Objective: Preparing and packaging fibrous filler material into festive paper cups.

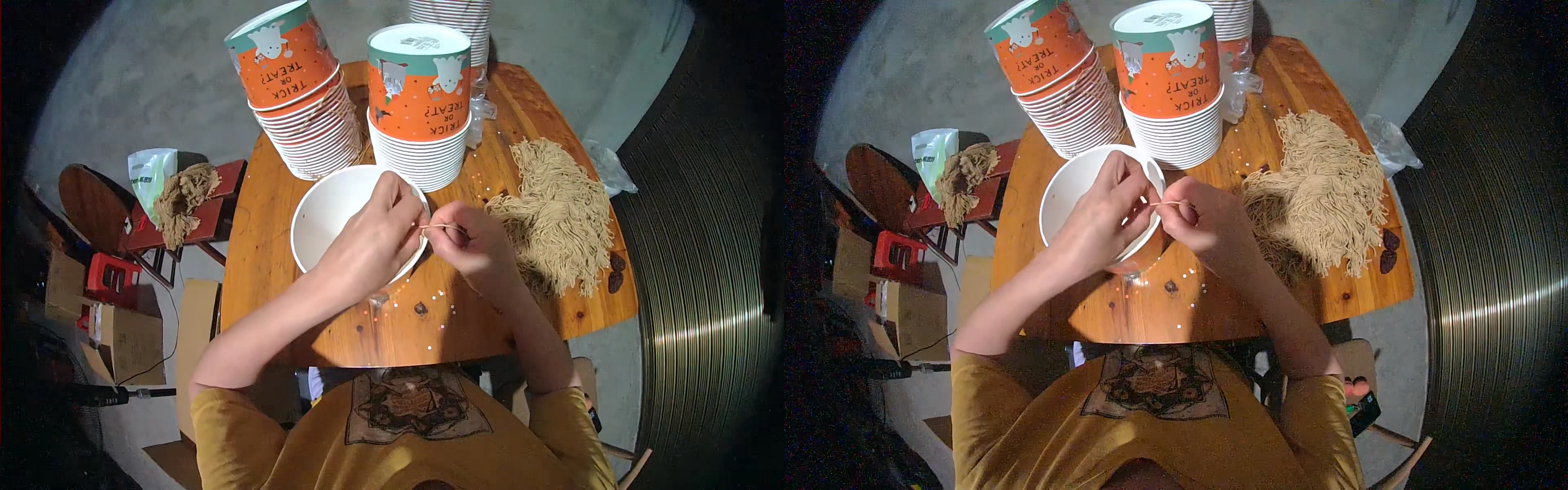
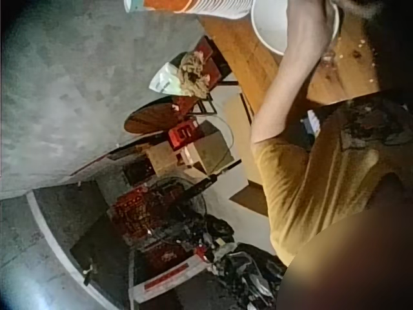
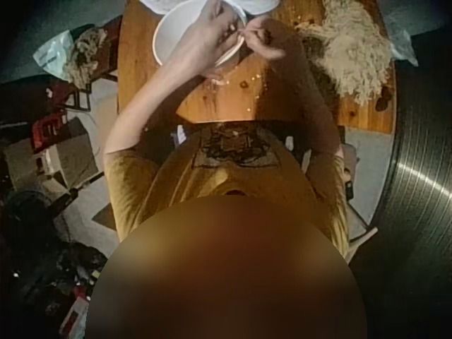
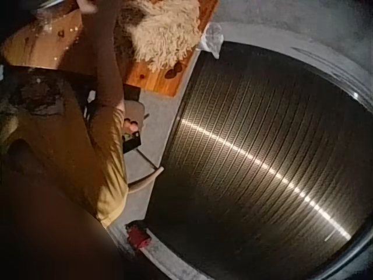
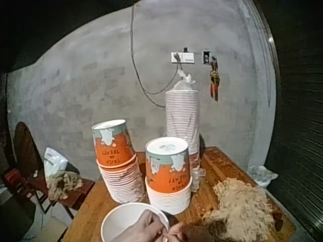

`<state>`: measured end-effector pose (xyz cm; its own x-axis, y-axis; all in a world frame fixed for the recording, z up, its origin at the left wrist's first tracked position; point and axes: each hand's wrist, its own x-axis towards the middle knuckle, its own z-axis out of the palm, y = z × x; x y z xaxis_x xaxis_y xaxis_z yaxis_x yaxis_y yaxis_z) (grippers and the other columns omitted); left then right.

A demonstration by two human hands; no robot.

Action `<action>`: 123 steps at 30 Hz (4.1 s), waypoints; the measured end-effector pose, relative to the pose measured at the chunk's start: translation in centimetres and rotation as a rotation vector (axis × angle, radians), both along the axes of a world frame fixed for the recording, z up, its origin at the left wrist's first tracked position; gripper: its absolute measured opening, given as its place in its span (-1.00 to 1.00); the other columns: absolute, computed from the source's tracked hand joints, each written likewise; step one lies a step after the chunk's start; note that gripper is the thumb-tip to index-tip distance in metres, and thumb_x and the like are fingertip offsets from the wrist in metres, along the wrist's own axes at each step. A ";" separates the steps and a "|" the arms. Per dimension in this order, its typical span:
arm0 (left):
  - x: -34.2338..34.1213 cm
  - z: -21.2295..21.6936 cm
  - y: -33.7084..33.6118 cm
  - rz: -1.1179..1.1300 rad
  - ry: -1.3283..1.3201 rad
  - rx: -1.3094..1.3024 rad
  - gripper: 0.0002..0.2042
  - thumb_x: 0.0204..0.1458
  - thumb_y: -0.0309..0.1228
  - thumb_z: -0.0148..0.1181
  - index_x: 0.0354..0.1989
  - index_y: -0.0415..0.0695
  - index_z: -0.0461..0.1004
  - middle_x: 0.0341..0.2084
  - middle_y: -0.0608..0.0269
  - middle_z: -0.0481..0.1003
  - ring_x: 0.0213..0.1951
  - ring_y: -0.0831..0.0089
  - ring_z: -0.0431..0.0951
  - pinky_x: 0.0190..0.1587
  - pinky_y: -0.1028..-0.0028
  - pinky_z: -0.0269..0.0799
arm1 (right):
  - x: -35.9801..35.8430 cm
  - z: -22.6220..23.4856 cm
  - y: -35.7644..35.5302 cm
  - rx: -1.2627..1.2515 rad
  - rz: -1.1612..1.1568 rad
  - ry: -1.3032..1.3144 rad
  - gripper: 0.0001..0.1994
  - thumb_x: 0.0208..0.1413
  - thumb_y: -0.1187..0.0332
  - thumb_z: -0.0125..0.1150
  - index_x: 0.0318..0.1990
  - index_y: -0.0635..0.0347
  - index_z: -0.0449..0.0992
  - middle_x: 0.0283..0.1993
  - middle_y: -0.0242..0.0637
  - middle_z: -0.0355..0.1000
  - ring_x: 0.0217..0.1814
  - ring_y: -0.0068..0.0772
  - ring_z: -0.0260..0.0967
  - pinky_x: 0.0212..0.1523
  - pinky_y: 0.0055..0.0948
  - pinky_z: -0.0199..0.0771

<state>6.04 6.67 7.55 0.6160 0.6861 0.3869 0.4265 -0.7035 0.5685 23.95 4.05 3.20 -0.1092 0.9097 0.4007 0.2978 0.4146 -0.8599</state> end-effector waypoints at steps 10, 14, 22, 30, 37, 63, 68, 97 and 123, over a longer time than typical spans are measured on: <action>0.4 -1.0 -0.4 0.148 -0.068 -0.071 -0.92 -0.03 -0.55 0.13 -0.36 -0.24 0.38 -0.51 0.10 0.43 -0.42 0.25 0.46 -0.31 0.35 0.39 | -0.2 -0.1 -0.1 0.061 -0.054 -0.043 -0.90 -0.01 0.49 0.22 -0.41 0.18 0.39 -0.67 -0.49 0.13 -0.62 -0.70 0.06 -0.59 -0.57 0.14; 0.2 -1.3 -0.1 0.160 -0.190 -0.342 -0.93 -0.01 -0.54 0.13 -0.37 -0.23 0.38 -0.53 0.19 0.42 -0.45 0.40 0.44 -0.30 0.42 0.38 | -0.5 -0.2 -0.1 0.068 -0.072 -0.056 -0.90 -0.02 0.51 0.22 -0.42 0.18 0.39 -0.66 -0.50 0.12 -0.62 -0.71 0.05 -0.59 -0.58 0.13; -0.1 -1.4 0.9 0.033 -0.395 -0.715 -0.87 0.01 -0.58 0.16 -0.28 -0.18 0.37 -0.43 0.41 0.36 -0.32 0.66 0.33 -0.20 0.64 0.30 | -1.0 -0.7 0.0 -0.039 -0.042 0.172 -0.91 0.06 0.56 0.12 -0.41 0.18 0.35 -0.58 -0.64 0.12 -0.56 -0.81 -0.02 -0.56 -0.66 0.00; 0.0 -1.3 1.2 -0.011 -0.593 -0.960 -0.75 -0.01 -0.62 0.19 -0.17 -0.17 0.32 -0.36 0.37 0.40 -0.31 0.63 0.40 -0.18 0.63 0.34 | -1.2 -1.5 0.0 -0.081 -0.060 0.217 -0.89 0.07 0.54 0.15 -0.40 0.16 0.34 -0.54 -0.64 0.09 -0.52 -0.84 -0.02 -0.53 -0.71 -0.02; -0.1 -1.4 1.1 0.020 -0.554 -0.963 -0.79 0.03 -0.59 0.16 -0.18 -0.18 0.32 -0.39 0.36 0.40 -0.33 0.64 0.40 -0.22 0.63 0.35 | -1.1 -1.3 -0.3 0.121 -0.190 -0.018 -0.82 -0.02 0.53 0.22 -0.27 0.15 0.38 -0.58 -0.40 0.23 -0.61 -0.58 0.20 -0.59 -0.51 0.24; -0.5 -1.0 0.3 0.112 -0.036 -0.383 -0.86 0.12 -0.46 0.07 -0.27 -0.30 0.36 -0.42 0.09 0.44 -0.35 0.30 0.45 -0.22 0.39 0.35 | -0.6 -1.3 -0.2 0.151 -0.134 -0.040 -0.88 -0.02 0.56 0.21 -0.33 0.20 0.42 -0.52 -0.35 0.32 -0.58 -0.55 0.25 -0.55 -0.51 0.28; -0.5 -1.2 0.6 0.136 -0.189 -0.612 -0.88 0.14 -0.44 0.04 -0.30 -0.24 0.40 -0.44 0.26 0.43 -0.32 0.46 0.42 -0.21 0.46 0.34 | -0.6 -1.3 -0.3 0.167 -0.171 -0.043 -0.90 -0.02 0.55 0.22 -0.37 0.20 0.42 -0.55 -0.35 0.32 -0.59 -0.56 0.25 -0.56 -0.51 0.27; -0.2 -2.1 0.7 0.139 -0.212 -0.562 -0.88 0.15 -0.42 0.03 -0.29 -0.23 0.33 -0.45 0.26 0.42 -0.35 0.52 0.38 -0.22 0.50 0.32 | -0.9 -0.6 -0.3 0.550 -0.354 -0.463 -0.82 -0.13 0.51 0.24 -0.37 0.10 0.36 -0.50 -0.28 0.34 -0.49 -0.22 0.43 -0.51 -0.33 0.45; -0.3 -1.8 0.7 0.123 -0.207 -0.594 -0.90 0.13 -0.45 0.03 -0.30 -0.22 0.34 -0.44 0.30 0.41 -0.34 0.56 0.38 -0.21 0.53 0.32 | -0.5 -0.8 -1.7 0.033 -0.195 -0.094 -0.86 -0.06 0.56 0.15 -0.31 0.18 0.39 -0.64 -0.40 0.14 -0.63 -0.59 0.16 -0.55 -0.53 0.23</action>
